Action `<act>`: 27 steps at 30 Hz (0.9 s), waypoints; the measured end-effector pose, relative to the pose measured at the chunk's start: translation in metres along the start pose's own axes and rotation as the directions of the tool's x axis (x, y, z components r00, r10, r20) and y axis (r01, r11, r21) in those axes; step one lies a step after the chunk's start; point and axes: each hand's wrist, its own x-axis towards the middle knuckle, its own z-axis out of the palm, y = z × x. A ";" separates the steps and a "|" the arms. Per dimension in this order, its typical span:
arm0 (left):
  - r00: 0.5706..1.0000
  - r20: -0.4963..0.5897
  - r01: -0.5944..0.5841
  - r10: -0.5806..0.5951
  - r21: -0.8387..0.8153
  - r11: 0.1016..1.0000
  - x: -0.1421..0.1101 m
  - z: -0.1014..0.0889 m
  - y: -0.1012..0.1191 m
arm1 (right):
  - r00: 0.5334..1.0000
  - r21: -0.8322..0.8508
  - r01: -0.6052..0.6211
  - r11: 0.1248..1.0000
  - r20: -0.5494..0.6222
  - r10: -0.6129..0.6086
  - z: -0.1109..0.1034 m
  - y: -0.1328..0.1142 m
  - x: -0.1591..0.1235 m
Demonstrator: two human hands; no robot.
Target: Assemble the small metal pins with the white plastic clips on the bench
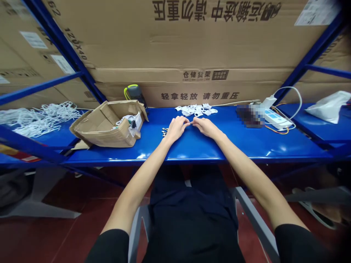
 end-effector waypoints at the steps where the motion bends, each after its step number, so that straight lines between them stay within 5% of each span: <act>1: 1.000 0.003 -0.005 0.005 -0.002 1.000 0.000 0.000 0.000 | 1.000 -0.004 0.004 1.000 0.007 -0.004 0.000 -0.001 0.000; 5: 1.000 0.006 -0.017 0.017 -0.011 1.000 0.000 0.000 0.002 | 1.000 0.057 -0.024 0.998 0.002 0.024 0.003 -0.004 0.001; 11: 1.000 -0.024 0.004 -0.004 -0.027 1.000 0.000 -0.006 0.004 | 0.980 0.323 -0.066 0.944 -0.159 0.123 0.004 0.000 0.004; 27: 0.997 -0.074 -0.001 -0.005 -0.071 0.998 0.001 -0.003 -0.003 | 0.968 0.317 -0.113 0.942 -0.178 0.176 0.000 -0.003 0.003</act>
